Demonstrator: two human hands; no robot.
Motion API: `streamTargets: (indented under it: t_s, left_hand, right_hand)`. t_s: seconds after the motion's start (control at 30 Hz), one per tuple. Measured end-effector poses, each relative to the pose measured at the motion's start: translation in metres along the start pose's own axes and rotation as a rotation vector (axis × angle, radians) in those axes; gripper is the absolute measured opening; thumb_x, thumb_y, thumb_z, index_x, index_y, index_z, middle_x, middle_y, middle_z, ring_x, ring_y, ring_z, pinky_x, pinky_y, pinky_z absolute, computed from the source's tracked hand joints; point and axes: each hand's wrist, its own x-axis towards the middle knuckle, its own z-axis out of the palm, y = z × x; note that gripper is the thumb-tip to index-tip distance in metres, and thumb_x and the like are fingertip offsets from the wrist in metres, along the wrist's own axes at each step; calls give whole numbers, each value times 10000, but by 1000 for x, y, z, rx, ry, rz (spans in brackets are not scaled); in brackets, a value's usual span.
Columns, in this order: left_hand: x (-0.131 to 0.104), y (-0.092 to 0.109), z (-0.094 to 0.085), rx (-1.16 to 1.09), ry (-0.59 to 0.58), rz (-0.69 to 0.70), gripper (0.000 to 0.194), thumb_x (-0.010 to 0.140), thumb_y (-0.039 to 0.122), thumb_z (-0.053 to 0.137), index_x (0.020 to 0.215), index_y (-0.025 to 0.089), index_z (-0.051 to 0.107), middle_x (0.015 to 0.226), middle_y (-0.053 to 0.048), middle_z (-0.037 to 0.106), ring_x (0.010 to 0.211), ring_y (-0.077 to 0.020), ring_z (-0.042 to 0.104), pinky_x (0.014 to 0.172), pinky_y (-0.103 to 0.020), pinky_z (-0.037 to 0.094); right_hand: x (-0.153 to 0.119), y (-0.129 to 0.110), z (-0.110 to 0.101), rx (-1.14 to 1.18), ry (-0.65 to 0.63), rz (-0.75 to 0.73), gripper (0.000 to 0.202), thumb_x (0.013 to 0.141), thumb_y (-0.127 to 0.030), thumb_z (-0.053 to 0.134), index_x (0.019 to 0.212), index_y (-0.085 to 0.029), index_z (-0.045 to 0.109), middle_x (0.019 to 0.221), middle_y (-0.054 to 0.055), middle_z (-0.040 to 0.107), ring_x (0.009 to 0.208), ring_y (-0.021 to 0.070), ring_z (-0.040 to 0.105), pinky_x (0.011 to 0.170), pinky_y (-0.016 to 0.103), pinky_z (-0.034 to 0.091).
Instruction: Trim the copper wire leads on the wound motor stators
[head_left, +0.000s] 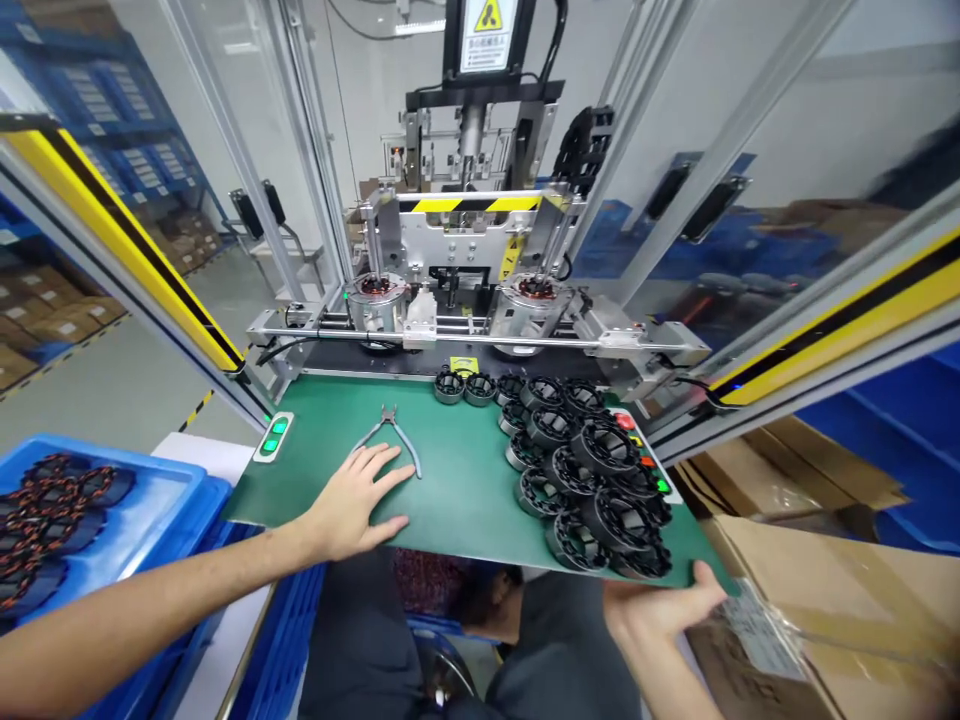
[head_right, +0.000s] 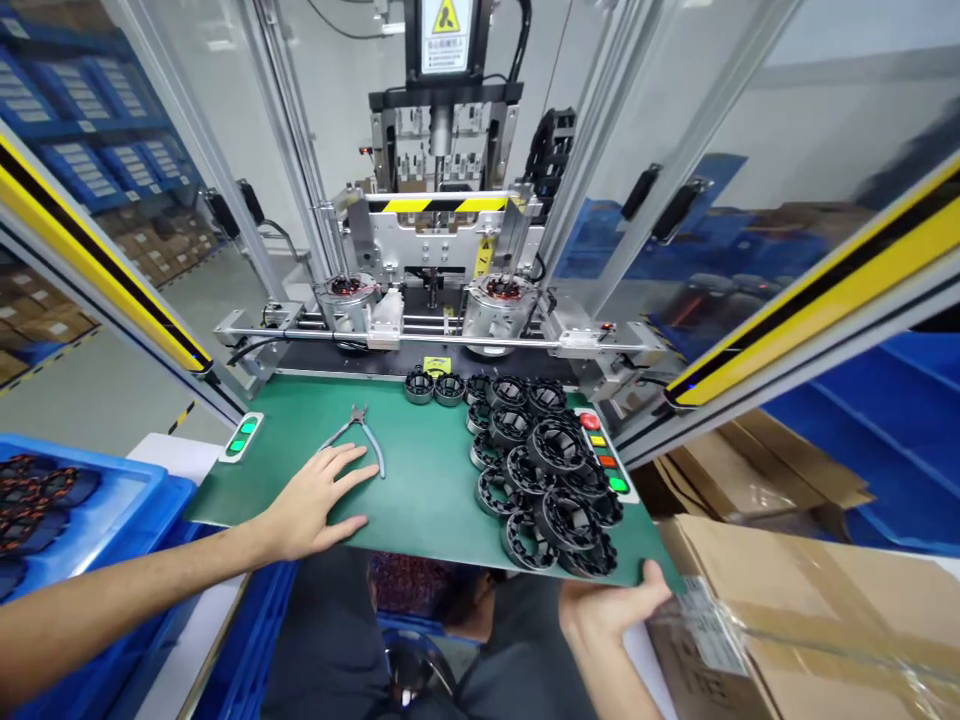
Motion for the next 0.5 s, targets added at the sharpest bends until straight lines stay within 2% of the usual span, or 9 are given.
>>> streamTargets:
  t_s: [0.2, 0.37, 0.5]
  left_hand:
    - [0, 0, -1, -20, -19, -10, 691, 1052, 543, 737, 1680, 289, 601, 1761, -176, 544, 1638, -438, 498, 1366, -745, 395]
    - [-1, -3, 0, -20, -20, -7, 659, 1069, 554, 729, 1678, 329, 616, 1771, -169, 529, 1636, -429, 503, 1355, -747, 415]
    - [-1, -4, 1, -24, -2, -8, 642, 1068, 562, 738, 1665, 347, 640, 1766, -160, 542, 1627, -431, 523, 1354, -743, 426]
  right_hand:
    - [5, 5, -3, 50, -83, -78, 266, 847, -550, 601, 779, -366, 781, 1213, 11, 857, 961, 393, 826, 775, 780, 677]
    - [11, 9, -7, 86, -86, -61, 256, 831, -542, 626, 778, -344, 779, 1251, 33, 854, 1023, 402, 824, 797, 779, 672]
    - [10, 10, -7, 103, -72, -72, 236, 829, -548, 655, 843, -379, 819, 1299, 16, 848, 1073, 402, 824, 826, 771, 674]
